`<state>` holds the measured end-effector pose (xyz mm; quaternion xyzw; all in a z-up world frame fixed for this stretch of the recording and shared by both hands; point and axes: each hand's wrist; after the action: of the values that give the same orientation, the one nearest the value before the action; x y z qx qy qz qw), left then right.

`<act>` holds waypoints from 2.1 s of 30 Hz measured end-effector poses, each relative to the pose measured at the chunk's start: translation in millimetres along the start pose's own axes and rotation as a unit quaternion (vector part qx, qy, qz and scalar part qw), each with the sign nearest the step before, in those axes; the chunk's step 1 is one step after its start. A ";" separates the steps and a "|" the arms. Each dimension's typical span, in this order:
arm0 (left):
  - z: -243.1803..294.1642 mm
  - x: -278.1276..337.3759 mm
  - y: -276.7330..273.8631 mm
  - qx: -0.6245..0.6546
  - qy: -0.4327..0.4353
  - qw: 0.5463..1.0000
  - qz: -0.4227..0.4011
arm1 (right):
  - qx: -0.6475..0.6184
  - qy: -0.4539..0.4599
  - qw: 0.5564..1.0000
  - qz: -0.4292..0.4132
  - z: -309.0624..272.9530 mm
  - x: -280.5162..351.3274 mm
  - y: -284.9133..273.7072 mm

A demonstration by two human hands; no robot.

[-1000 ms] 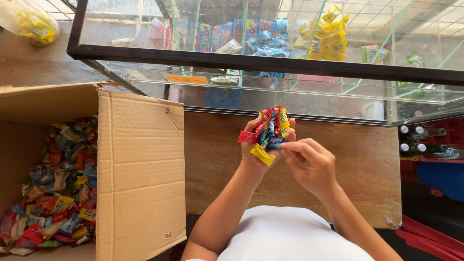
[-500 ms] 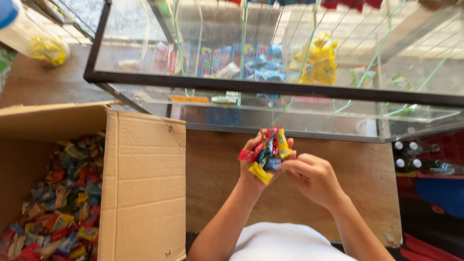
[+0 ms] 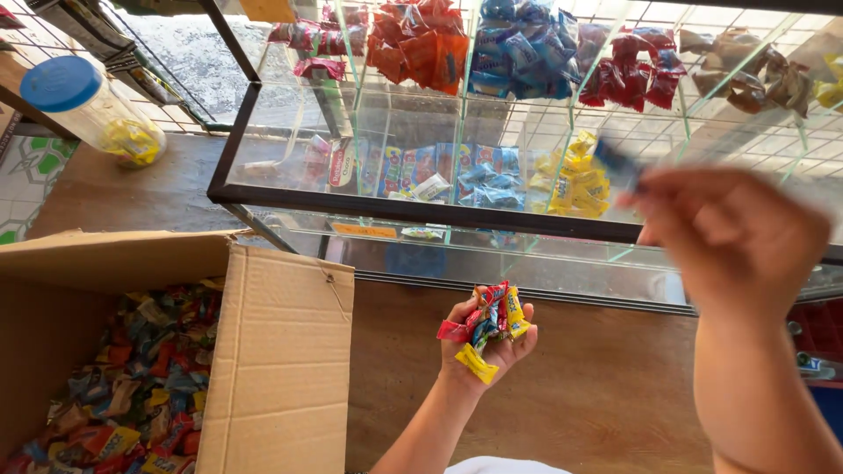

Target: The recorder is organizing and stocking various individual candy packets into glass display bins at a store counter.

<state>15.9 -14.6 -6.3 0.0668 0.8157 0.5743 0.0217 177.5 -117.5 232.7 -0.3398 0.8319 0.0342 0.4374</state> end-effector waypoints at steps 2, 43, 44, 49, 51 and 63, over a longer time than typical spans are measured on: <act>0.8 0.3 0.7 0.001 0.001 1.000 0.002 | -0.002 -0.006 0.999 0.041 0.6 -33.9 1.9; -18.9 -2.0 -15.8 -0.115 0.027 0.993 -0.008 | 0.205 -0.038 0.949 -0.234 9.5 166.5 68.3; -18.9 -1.3 -12.8 -0.115 0.028 0.993 -0.008 | 0.205 -0.038 0.949 -0.235 10.7 168.3 67.9; -18.7 -4.7 -14.8 -0.146 0.044 0.988 0.033 | 0.259 -0.006 0.919 -0.297 11.3 167.3 68.8; -18.8 -5.6 -19.8 -0.147 0.041 0.988 0.034 | 0.269 -0.016 0.916 -0.299 13.0 168.6 69.4; -4.4 -7.1 -44.1 -0.074 0.005 0.997 0.000 | 0.192 0.015 0.946 -0.260 17.5 157.1 73.2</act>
<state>18.8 -34.3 -46.5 0.0619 0.7709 0.6335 0.0225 85.5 -139.4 86.4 -0.4544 0.7114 -0.2467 0.4759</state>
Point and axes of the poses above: each hand's wrist, its own x-axis away from the middle knuckle, its own y-axis out of the palm, z = x × y, and after that the axes turned 14 degrees about -y, right-handed
